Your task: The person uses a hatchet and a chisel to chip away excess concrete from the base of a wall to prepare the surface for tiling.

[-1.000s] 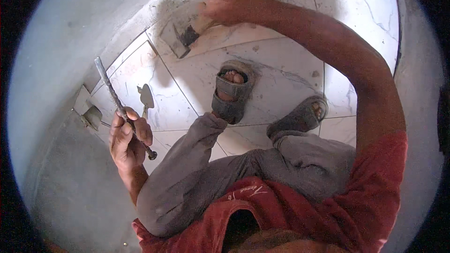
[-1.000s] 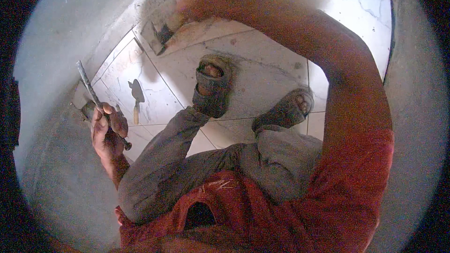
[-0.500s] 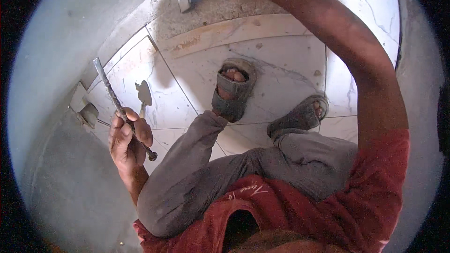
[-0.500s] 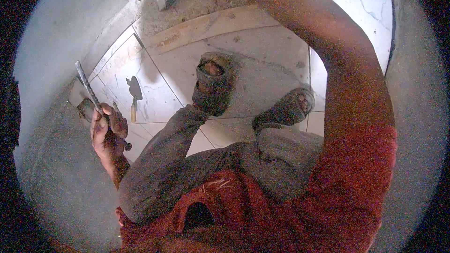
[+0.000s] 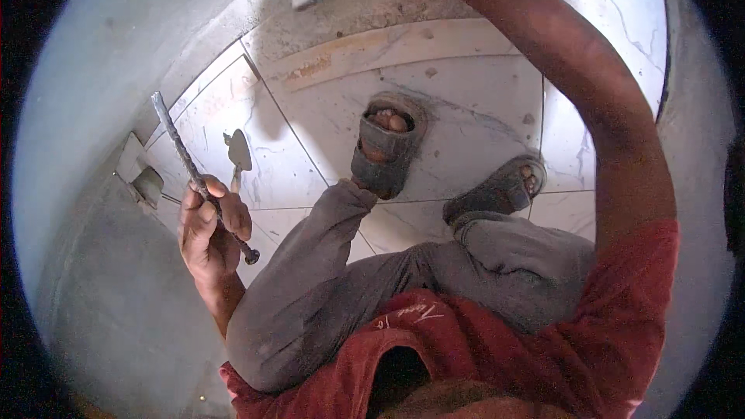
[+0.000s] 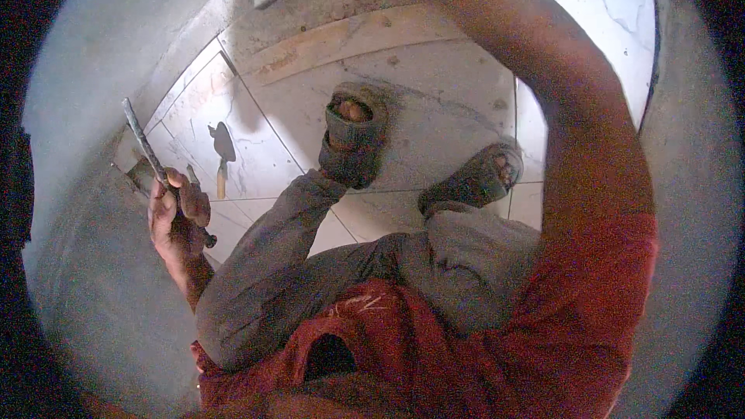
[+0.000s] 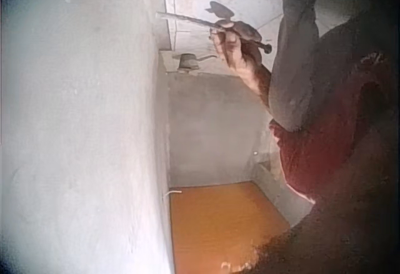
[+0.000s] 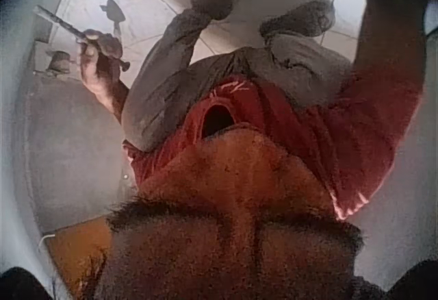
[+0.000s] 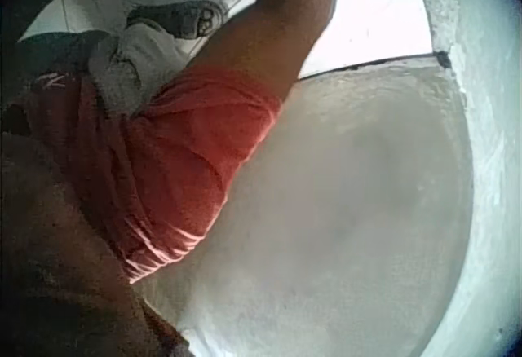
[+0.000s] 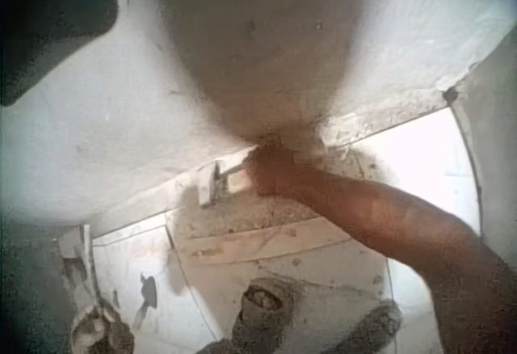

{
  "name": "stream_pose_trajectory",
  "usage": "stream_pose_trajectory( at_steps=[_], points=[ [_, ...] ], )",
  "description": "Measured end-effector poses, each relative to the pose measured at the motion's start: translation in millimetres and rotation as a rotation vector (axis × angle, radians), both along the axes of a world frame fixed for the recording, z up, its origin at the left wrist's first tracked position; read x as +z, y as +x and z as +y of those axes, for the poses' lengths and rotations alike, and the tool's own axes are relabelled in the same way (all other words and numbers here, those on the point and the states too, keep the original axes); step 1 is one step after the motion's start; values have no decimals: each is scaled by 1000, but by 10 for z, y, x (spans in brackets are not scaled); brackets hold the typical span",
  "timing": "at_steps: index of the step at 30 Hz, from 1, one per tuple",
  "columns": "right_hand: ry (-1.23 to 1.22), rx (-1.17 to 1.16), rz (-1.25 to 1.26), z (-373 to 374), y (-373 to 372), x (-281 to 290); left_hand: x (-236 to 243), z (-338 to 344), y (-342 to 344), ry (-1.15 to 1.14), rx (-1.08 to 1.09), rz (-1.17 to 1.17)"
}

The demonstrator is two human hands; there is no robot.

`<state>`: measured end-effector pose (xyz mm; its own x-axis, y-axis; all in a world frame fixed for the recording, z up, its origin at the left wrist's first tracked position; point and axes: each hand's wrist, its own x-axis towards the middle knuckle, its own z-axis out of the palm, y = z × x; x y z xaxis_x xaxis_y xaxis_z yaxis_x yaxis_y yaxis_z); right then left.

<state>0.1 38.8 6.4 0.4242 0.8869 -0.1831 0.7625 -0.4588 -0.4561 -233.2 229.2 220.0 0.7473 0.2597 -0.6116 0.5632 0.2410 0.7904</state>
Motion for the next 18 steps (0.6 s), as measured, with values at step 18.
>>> stream_pose_trajectory(
  at_steps=[18],
  points=[
    [30, 69, -90, 235, 0, -249, 26, -69, 56, 29, -53, -50]
  ],
)
